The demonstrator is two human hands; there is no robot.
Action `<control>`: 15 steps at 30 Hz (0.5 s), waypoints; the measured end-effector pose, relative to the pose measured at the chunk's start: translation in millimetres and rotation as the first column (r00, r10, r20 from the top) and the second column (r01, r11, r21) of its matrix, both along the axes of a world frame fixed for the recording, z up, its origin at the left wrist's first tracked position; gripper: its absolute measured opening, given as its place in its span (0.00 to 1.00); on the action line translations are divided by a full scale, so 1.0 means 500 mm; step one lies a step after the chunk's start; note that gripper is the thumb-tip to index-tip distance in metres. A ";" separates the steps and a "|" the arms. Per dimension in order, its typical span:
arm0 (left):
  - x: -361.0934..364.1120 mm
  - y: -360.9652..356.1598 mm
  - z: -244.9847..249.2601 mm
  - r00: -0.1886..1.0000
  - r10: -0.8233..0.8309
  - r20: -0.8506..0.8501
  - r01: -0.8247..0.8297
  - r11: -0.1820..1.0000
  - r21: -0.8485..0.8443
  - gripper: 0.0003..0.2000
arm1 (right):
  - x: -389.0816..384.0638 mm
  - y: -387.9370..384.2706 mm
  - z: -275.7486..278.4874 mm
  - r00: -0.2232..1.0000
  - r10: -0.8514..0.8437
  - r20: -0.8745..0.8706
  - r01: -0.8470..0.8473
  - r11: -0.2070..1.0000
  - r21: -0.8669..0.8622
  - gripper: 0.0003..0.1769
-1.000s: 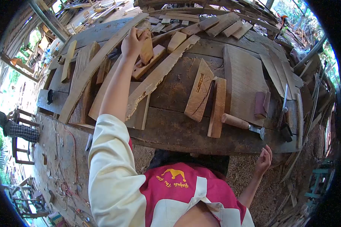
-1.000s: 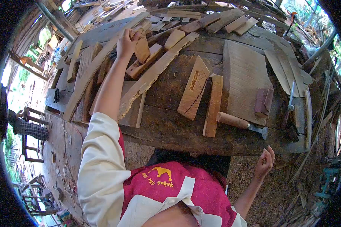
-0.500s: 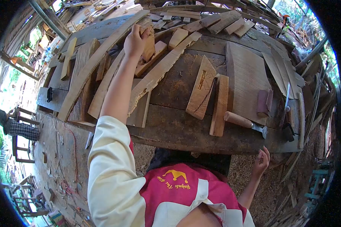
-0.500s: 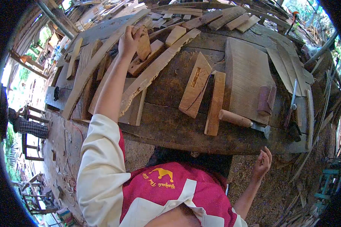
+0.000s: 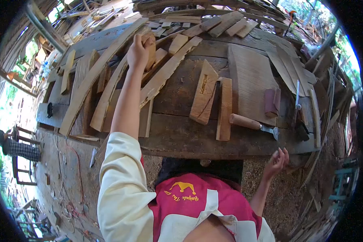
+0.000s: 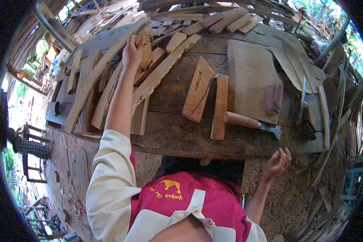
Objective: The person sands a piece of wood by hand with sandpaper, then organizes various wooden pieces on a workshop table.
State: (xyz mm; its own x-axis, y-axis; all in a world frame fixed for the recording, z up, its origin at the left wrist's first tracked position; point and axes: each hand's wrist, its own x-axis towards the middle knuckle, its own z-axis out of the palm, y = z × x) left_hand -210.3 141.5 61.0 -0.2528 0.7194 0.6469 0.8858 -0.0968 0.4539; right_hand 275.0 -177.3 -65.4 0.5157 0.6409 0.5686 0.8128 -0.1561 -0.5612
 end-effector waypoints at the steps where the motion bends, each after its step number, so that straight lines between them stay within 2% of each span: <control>1: 0.004 -0.002 0.003 1.000 -0.018 0.004 0.018 1.000 0.006 0.18 | -0.013 0.009 0.001 0.995 0.007 0.098 -0.007 1.000 0.004 0.12; 2: 0.007 -0.007 0.006 1.000 -0.012 0.012 0.012 1.000 -0.010 0.19 | -0.021 0.015 -0.004 0.993 0.047 0.104 -0.047 0.999 -0.004 0.16; 5: 0.002 0.001 0.018 0.999 0.019 0.038 -0.018 1.000 -0.018 0.20 | -0.055 0.037 -0.003 0.988 -0.025 0.154 0.027 1.000 -0.010 0.22; 6: -0.008 0.010 0.020 0.994 -0.001 0.109 0.005 0.999 -0.036 0.21 | -0.055 0.040 -0.008 0.996 0.005 0.085 0.000 0.998 -0.057 0.30; 7: -0.015 0.017 0.015 0.983 -0.017 0.181 0.028 0.998 -0.060 0.22 | -0.063 0.046 -0.010 0.995 0.000 0.096 0.005 0.999 -0.051 0.30; 8: -0.010 0.016 0.020 0.992 0.033 0.126 -0.034 0.999 0.008 0.23 | -0.076 0.052 -0.010 0.987 -0.082 -0.141 0.065 0.990 -0.126 0.33; 9: -0.007 0.022 0.027 0.989 0.037 0.142 -0.039 0.999 0.013 0.23 | -0.077 0.066 -0.008 0.918 -0.170 -0.358 0.099 0.973 -0.208 0.36; 11: -0.013 0.027 0.049 0.995 0.059 0.078 -0.049 0.991 -0.123 0.24 | -0.074 0.072 -0.021 0.925 -0.179 -0.335 0.086 0.958 -0.274 0.40; 13: -0.009 0.044 0.059 0.995 0.078 0.060 -0.071 0.991 -0.110 0.24 | -0.079 0.078 -0.031 0.955 -0.180 -0.237 0.121 0.962 -0.244 0.40; 15: -0.007 0.065 0.067 0.995 0.098 0.025 -0.093 0.985 -0.146 0.24 | -0.084 0.082 -0.035 0.959 -0.184 -0.217 0.130 0.962 -0.239 0.40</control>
State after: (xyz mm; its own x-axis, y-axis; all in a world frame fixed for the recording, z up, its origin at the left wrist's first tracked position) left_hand -213.7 174.0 94.7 -0.3440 0.7760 0.5286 0.8726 0.0563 0.4852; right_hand 232.8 -136.4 -83.1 0.7217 0.6362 0.2727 0.6170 -0.4127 -0.6701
